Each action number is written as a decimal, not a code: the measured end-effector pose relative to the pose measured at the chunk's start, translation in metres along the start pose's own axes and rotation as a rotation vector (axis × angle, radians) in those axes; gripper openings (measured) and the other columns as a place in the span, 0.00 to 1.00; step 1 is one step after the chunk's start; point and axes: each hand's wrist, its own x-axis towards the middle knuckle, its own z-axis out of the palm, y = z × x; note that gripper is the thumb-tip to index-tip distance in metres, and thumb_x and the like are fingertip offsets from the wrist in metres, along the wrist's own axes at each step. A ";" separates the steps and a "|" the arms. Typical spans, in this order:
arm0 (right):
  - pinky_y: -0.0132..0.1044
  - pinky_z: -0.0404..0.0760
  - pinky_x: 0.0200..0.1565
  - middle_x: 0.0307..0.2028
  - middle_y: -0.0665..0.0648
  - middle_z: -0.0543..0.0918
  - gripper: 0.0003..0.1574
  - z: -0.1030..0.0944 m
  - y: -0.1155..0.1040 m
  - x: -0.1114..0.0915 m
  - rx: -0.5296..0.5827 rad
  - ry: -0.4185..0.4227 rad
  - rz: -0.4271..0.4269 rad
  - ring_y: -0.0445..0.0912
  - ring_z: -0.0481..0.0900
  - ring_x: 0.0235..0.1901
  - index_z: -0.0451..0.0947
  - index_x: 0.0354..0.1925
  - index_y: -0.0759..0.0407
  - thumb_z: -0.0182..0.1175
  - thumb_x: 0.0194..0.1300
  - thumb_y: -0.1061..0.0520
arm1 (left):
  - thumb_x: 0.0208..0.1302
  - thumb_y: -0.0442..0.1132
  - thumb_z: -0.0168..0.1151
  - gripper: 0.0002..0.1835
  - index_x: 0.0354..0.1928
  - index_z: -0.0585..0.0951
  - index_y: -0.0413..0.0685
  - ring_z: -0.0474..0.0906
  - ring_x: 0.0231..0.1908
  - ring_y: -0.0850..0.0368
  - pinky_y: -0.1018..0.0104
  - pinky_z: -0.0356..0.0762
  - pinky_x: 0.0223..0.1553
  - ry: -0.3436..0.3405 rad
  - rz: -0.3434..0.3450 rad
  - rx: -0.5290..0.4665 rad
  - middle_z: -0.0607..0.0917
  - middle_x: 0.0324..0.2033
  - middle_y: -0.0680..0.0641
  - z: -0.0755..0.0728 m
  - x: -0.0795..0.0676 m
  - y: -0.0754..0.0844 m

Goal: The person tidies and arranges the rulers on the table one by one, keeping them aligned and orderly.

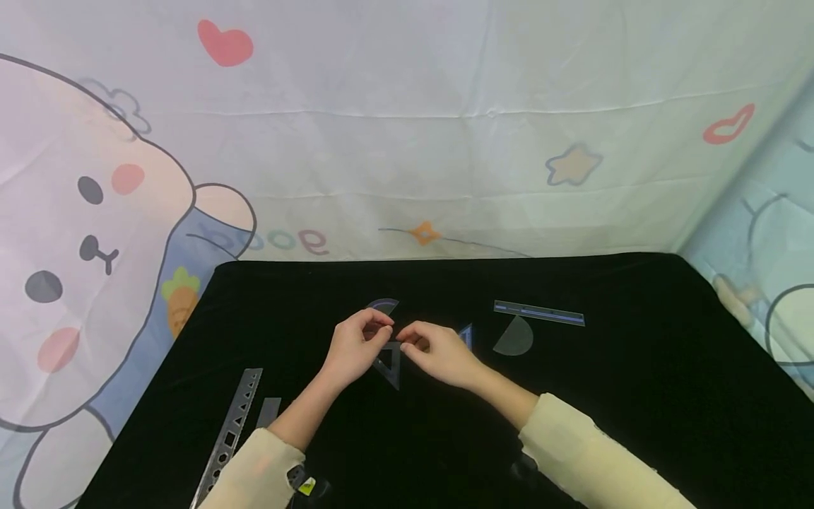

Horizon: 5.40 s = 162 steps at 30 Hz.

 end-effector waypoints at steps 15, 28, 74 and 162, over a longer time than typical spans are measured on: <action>0.36 0.80 0.41 0.41 0.50 0.81 0.13 -0.032 0.025 -0.014 -0.079 0.089 0.053 0.41 0.79 0.37 0.77 0.46 0.57 0.55 0.64 0.55 | 0.62 0.39 0.57 0.07 0.41 0.79 0.48 0.80 0.40 0.55 0.63 0.80 0.40 -0.086 0.014 -0.011 0.81 0.39 0.50 0.035 0.019 0.003; 0.39 0.81 0.39 0.41 0.54 0.82 0.15 -0.068 0.049 -0.026 -0.189 0.181 0.137 0.46 0.81 0.38 0.76 0.48 0.59 0.54 0.65 0.54 | 0.62 0.40 0.56 0.08 0.41 0.80 0.46 0.78 0.34 0.59 0.68 0.77 0.33 -0.108 0.001 -0.037 0.83 0.36 0.50 0.058 0.036 0.012; 0.57 0.73 0.48 0.54 0.73 0.71 0.30 -0.177 0.107 -0.073 -0.274 0.154 0.562 0.64 0.70 0.51 0.65 0.59 0.67 0.43 0.70 0.46 | 0.63 0.46 0.56 0.15 0.49 0.79 0.49 0.78 0.46 0.54 0.61 0.76 0.47 -0.085 -0.127 -0.192 0.82 0.45 0.50 0.104 0.073 0.036; 0.43 0.74 0.55 0.62 0.76 0.60 0.36 -0.187 0.126 -0.089 0.247 0.248 0.829 0.63 0.65 0.59 0.50 0.65 0.75 0.29 0.74 0.47 | 0.67 0.58 0.45 0.31 0.61 0.68 0.42 0.71 0.55 0.44 0.60 0.76 0.52 -0.295 -0.427 -0.565 0.74 0.56 0.39 0.156 0.111 0.068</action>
